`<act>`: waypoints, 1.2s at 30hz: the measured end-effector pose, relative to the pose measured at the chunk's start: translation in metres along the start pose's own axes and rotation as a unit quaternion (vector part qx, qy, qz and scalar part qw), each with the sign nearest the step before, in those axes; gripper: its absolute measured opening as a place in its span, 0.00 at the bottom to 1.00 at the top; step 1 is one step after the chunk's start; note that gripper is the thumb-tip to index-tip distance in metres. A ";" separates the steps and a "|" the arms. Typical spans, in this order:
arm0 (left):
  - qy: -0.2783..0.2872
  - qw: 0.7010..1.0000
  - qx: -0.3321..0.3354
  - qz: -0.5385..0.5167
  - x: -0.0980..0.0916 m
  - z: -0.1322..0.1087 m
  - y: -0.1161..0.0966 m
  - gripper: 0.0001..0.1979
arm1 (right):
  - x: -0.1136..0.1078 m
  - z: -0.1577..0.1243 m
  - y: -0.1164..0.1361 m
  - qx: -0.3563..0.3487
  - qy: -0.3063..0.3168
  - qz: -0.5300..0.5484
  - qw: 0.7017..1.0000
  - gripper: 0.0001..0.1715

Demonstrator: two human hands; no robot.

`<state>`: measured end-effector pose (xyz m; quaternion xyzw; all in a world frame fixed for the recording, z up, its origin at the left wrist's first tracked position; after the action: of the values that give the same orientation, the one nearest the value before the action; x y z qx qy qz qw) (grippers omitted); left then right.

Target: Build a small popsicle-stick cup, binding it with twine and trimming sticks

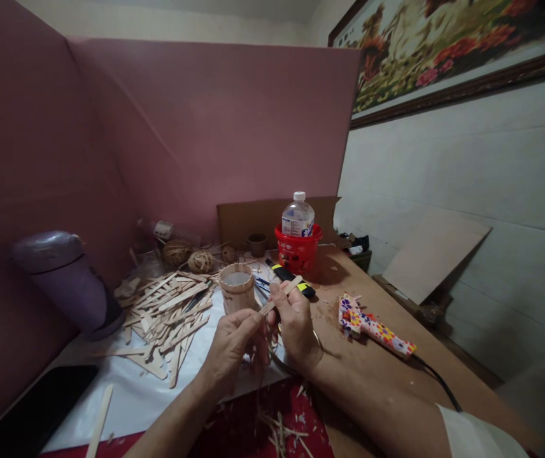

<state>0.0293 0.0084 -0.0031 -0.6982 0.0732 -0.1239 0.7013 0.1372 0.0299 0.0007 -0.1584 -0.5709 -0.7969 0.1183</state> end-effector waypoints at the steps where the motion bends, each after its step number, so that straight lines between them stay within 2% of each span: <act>1: 0.002 1.000 -0.001 0.001 0.000 0.000 0.000 0.17 | 0.000 0.000 0.000 0.000 0.001 0.003 1.000 0.19; 6: 0.008 1.000 -0.001 0.000 0.001 -0.001 0.001 0.18 | 0.000 0.003 0.003 0.017 0.013 0.022 1.000 0.20; 12: 0.063 0.997 0.040 -0.007 0.006 0.000 -0.003 0.15 | -0.004 0.011 0.002 0.053 0.001 0.029 0.998 0.23; 15: 0.042 0.998 0.036 0.003 0.003 0.000 -0.006 0.13 | -0.006 0.013 0.001 0.038 -0.001 -0.037 0.999 0.26; 17: 0.011 0.999 0.042 0.016 0.000 -0.001 -0.010 0.13 | -0.008 0.011 0.004 -0.017 -0.005 -0.129 0.991 0.26; 19: -0.015 0.998 0.056 0.031 -0.003 -0.002 -0.013 0.14 | -0.009 0.006 0.008 -0.103 0.007 -0.227 0.968 0.23; 21: -0.032 0.996 0.073 0.045 -0.004 -0.003 -0.016 0.14 | -0.008 0.000 0.013 -0.195 0.045 -0.300 0.933 0.15; 23: -0.054 0.992 0.092 0.065 -0.005 -0.004 -0.018 0.15 | -0.006 -0.005 0.016 -0.271 0.083 -0.346 0.894 0.08; 25: -0.078 0.987 0.104 0.092 -0.005 -0.004 -0.019 0.16 | -0.004 -0.007 0.017 -0.319 0.105 -0.372 0.865 0.05; 31: -0.114 0.972 0.112 0.174 -0.006 -0.006 -0.017 0.18 | -0.003 -0.006 0.017 -0.367 0.143 -0.396 0.829 0.06; 36: -0.125 0.943 0.143 0.272 -0.011 -0.005 -0.015 0.16 | -0.004 -0.006 0.016 -0.384 0.175 -0.434 0.796 0.09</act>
<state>0.0163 0.0066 0.0108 -0.5540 0.1537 0.1511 0.8041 0.1461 0.0194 0.0111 0.2159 -0.1967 -0.9325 -0.2125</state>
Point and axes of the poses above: each hand's wrist, its own z-axis towards the middle knuckle, its own x-axis out of the palm, y = z × x, the point moved 2 cm from there along z, towards the middle knuckle, and after that the axes turned 5 degrees about z, right-handed, at the moved point
